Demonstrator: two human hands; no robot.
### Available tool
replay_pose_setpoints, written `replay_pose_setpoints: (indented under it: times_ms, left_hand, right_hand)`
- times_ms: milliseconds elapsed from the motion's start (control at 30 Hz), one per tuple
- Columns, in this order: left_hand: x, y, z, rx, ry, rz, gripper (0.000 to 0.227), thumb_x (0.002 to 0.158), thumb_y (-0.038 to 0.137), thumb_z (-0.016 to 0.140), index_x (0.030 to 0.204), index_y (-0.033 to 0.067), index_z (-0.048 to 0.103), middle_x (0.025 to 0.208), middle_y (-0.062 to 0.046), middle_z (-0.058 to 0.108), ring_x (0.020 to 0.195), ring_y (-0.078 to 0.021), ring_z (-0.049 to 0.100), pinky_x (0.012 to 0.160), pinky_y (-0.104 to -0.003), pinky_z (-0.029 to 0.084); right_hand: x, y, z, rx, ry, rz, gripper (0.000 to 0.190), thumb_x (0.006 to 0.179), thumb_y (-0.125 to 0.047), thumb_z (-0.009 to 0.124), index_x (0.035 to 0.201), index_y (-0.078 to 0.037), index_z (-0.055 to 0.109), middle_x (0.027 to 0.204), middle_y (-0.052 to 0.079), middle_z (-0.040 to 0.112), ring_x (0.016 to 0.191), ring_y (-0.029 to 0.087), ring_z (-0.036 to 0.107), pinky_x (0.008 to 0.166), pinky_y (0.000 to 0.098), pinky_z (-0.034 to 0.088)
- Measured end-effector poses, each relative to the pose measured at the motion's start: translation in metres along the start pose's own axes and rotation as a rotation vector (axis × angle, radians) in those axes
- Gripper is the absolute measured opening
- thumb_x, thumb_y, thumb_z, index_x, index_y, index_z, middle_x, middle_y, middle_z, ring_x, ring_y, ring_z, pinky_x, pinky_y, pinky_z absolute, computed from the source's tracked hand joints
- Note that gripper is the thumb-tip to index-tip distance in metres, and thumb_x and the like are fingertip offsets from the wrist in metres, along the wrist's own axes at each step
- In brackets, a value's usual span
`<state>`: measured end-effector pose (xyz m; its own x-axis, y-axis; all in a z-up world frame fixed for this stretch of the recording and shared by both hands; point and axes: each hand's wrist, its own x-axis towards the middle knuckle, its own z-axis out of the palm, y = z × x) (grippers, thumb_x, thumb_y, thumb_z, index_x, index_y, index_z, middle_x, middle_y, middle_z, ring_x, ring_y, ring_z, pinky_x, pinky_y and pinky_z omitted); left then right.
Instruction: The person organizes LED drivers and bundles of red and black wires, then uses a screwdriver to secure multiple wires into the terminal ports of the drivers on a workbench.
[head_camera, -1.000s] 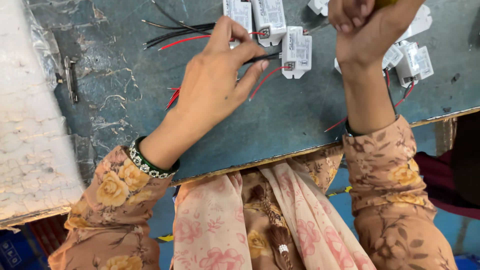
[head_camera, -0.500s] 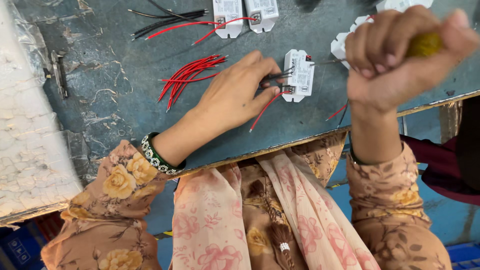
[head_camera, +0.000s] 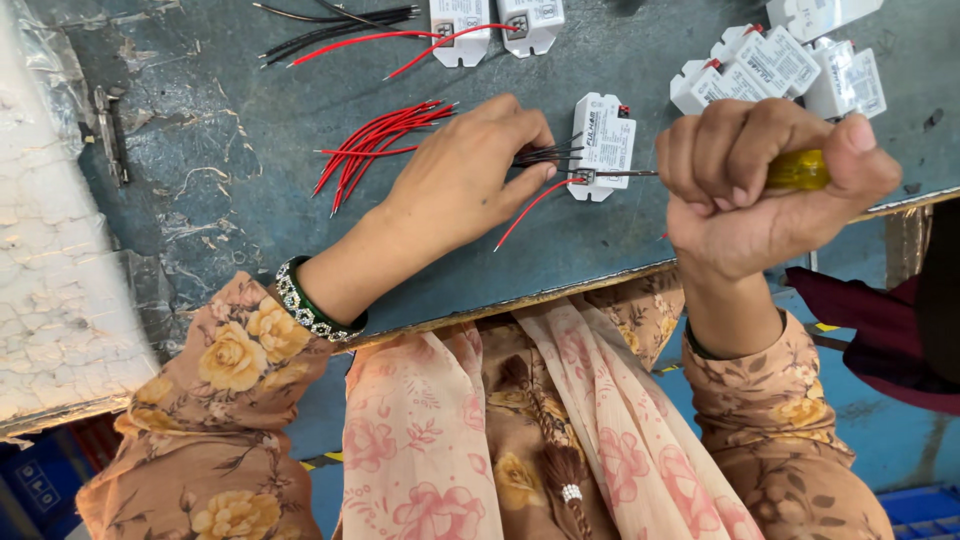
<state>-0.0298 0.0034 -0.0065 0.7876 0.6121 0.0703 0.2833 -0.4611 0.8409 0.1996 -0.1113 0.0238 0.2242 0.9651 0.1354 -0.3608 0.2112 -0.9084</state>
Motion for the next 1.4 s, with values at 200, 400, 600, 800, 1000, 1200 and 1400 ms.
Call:
replay_pose_setpoints:
  times_ms: [200, 400, 600, 800, 1000, 1200, 1400]
  left_hand:
    - [0.000, 0.004, -0.001, 0.017, -0.021, -0.006, 0.018, 0.094, 0.023, 0.072, 0.101, 0.0072, 0.067, 0.097, -0.012, 0.064, 0.092, -0.0347, 0.067, 0.075, -0.048, 0.051]
    - [0.002, 0.005, 0.002, 0.021, -0.017, -0.003, 0.018, 0.093, 0.024, 0.072, 0.100, 0.0077, 0.067, 0.096, -0.012, 0.063, 0.090, -0.0353, 0.066, 0.074, -0.049, 0.050]
    - [0.004, 0.007, 0.003, 0.023, 0.002, 0.017, 0.020, 0.093, 0.025, 0.072, 0.102, 0.0078, 0.068, 0.097, -0.012, 0.065, 0.089, -0.0365, 0.066, 0.074, -0.049, 0.050]
    - [0.007, 0.007, 0.006, 0.026, -0.012, 0.006, 0.021, 0.093, 0.026, 0.074, 0.101, 0.0074, 0.069, 0.095, -0.013, 0.066, 0.087, -0.0383, 0.066, 0.072, -0.051, 0.050]
    - [0.008, 0.005, 0.012, 0.031, -0.004, 0.011, 0.021, 0.092, 0.025, 0.073, 0.099, 0.0062, 0.069, 0.094, -0.014, 0.067, 0.087, -0.0390, 0.066, 0.073, -0.050, 0.050]
    - [0.015, -0.004, -0.001, -0.117, -0.016, 0.031, 0.022, 0.099, 0.025, 0.067, 0.099, 0.0031, 0.070, 0.090, -0.016, 0.069, 0.087, -0.0361, 0.067, 0.075, -0.046, 0.051]
    - [0.011, -0.002, -0.044, -0.013, 0.120, -0.018, 0.023, 0.105, 0.024, 0.062, 0.099, 0.0023, 0.067, 0.086, -0.014, 0.068, 0.079, -0.0333, 0.067, 0.072, -0.045, 0.050]
  right_hand:
    - [0.000, 0.004, -0.001, -0.024, -0.009, -0.005, 0.067, 0.105, -0.056, 0.030, 0.056, -0.010, 0.029, 0.044, 0.002, 0.025, 0.037, 0.012, 0.013, 0.039, 0.0297, 0.016]
    - [-0.001, 0.003, 0.001, -0.048, -0.022, 0.007, 0.067, 0.106, -0.055, 0.029, 0.057, -0.010, 0.029, 0.045, 0.003, 0.025, 0.039, 0.012, 0.012, 0.040, 0.0299, 0.016]
    - [0.003, 0.009, 0.008, -0.144, -0.091, -0.058, 0.065, 0.105, -0.056, 0.027, 0.058, -0.011, 0.028, 0.044, 0.001, 0.023, 0.037, 0.013, 0.014, 0.039, 0.0310, 0.018]
    - [0.000, 0.011, 0.020, -0.154, -0.094, -0.083, 0.061, 0.106, -0.047, 0.029, 0.059, -0.009, 0.025, 0.046, 0.003, 0.022, 0.040, 0.014, 0.017, 0.040, 0.0313, 0.018]
    - [-0.003, 0.015, 0.018, -0.150, -0.090, -0.130, 0.062, 0.106, -0.050, 0.030, 0.058, -0.010, 0.025, 0.046, 0.003, 0.022, 0.039, 0.014, 0.019, 0.039, 0.0306, 0.018]
    - [0.014, 0.018, 0.003, 0.118, 0.007, -0.051, 0.069, 0.107, -0.057, 0.028, 0.056, -0.011, 0.032, 0.045, 0.000, 0.022, 0.037, 0.011, 0.015, 0.039, 0.0304, 0.016]
    - [0.022, 0.034, 0.020, -0.360, -0.080, -0.250, 0.067, 0.109, -0.052, 0.035, 0.058, -0.010, 0.031, 0.050, 0.002, 0.026, 0.037, 0.014, 0.022, 0.039, 0.0309, 0.018]
